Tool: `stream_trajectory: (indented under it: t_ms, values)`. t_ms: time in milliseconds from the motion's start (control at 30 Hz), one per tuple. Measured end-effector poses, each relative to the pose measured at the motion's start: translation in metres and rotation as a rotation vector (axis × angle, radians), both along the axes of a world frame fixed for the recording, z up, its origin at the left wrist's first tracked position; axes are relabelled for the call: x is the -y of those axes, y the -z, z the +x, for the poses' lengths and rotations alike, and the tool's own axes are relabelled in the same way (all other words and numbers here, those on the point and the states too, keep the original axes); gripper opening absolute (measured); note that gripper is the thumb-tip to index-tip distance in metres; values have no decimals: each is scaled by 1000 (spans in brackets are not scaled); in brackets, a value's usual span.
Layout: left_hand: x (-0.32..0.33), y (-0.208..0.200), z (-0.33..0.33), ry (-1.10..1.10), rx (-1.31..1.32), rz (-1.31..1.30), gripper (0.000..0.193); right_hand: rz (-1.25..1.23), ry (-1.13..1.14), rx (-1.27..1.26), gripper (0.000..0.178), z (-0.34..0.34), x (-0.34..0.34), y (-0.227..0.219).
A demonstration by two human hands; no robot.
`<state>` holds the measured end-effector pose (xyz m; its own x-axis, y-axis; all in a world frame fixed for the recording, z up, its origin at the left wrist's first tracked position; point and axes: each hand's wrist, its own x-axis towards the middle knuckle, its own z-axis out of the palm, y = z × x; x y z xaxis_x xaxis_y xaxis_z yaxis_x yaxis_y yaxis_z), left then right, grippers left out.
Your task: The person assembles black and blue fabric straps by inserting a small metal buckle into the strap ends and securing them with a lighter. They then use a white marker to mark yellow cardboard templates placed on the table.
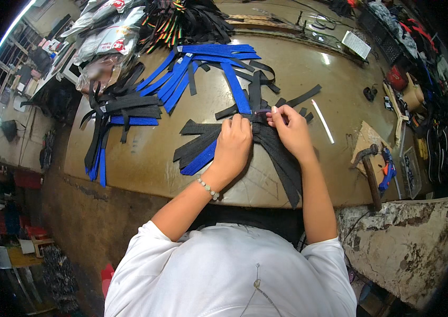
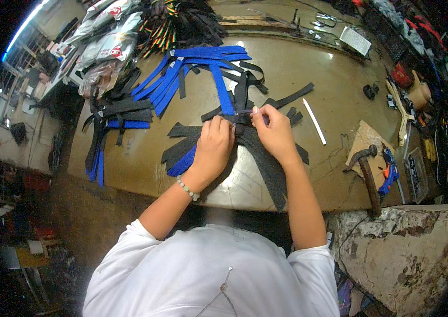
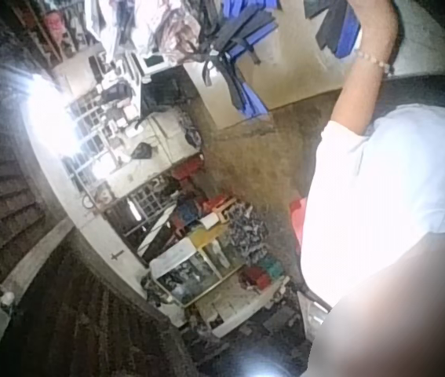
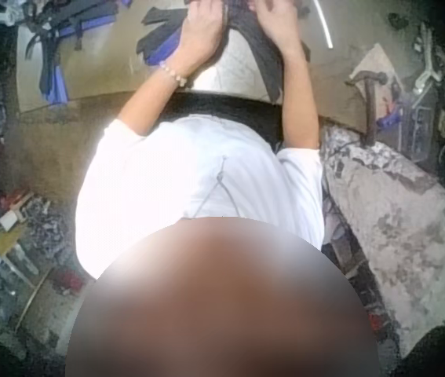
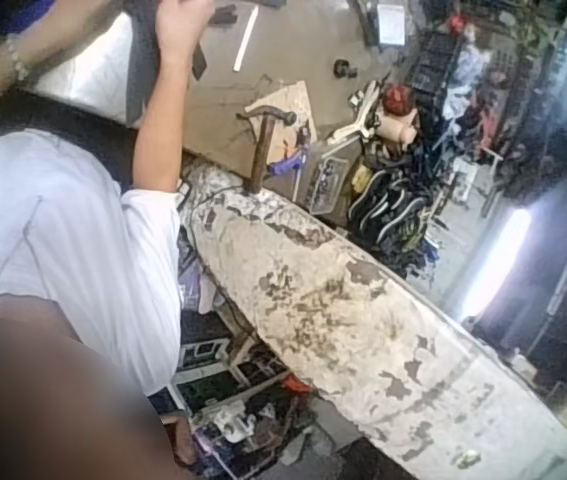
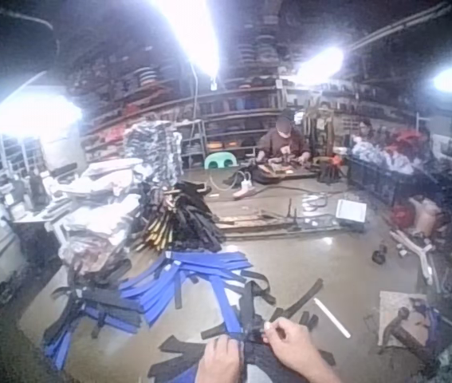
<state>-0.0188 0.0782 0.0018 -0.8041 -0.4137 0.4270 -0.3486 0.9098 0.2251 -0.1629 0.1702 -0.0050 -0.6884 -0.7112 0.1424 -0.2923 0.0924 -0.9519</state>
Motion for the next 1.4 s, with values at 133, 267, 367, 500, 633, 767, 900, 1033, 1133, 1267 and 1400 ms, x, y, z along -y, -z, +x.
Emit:
stream_trajectory:
  t_ms: [133,267,367,500,633,767,900,1033,1133,1267,1400]
  values:
    - [-3,-14,10,223,-246,291,9,-23,-40,25,35,-4,-1,4]
    - [-24,-31,35,837,319,656,16,-85,-31,264,34,-7,1,6]
    - [-12,-32,35,413,133,595,20,-99,-51,284,33,-7,-4,-12]
    - [32,-21,18,62,-205,176,24,-182,54,73,25,-22,-72,-65]
    - [48,-28,24,115,113,217,18,-480,278,225,33,-53,-189,-73]
    - [56,-65,24,173,37,212,13,344,678,-215,27,-88,-240,-8]
    - [117,-115,0,220,-341,137,16,228,752,-167,34,-99,-254,24]
    - [238,-135,-40,-79,-416,28,23,308,771,-266,33,-90,-248,20]
    - [279,-96,-41,-205,-119,-102,28,499,775,-376,33,-75,-240,9]
    - [204,-49,-29,22,-372,147,22,572,708,-414,31,-59,-235,-17]
    - [73,-12,7,313,-160,313,37,169,961,-557,29,-52,-229,-28]
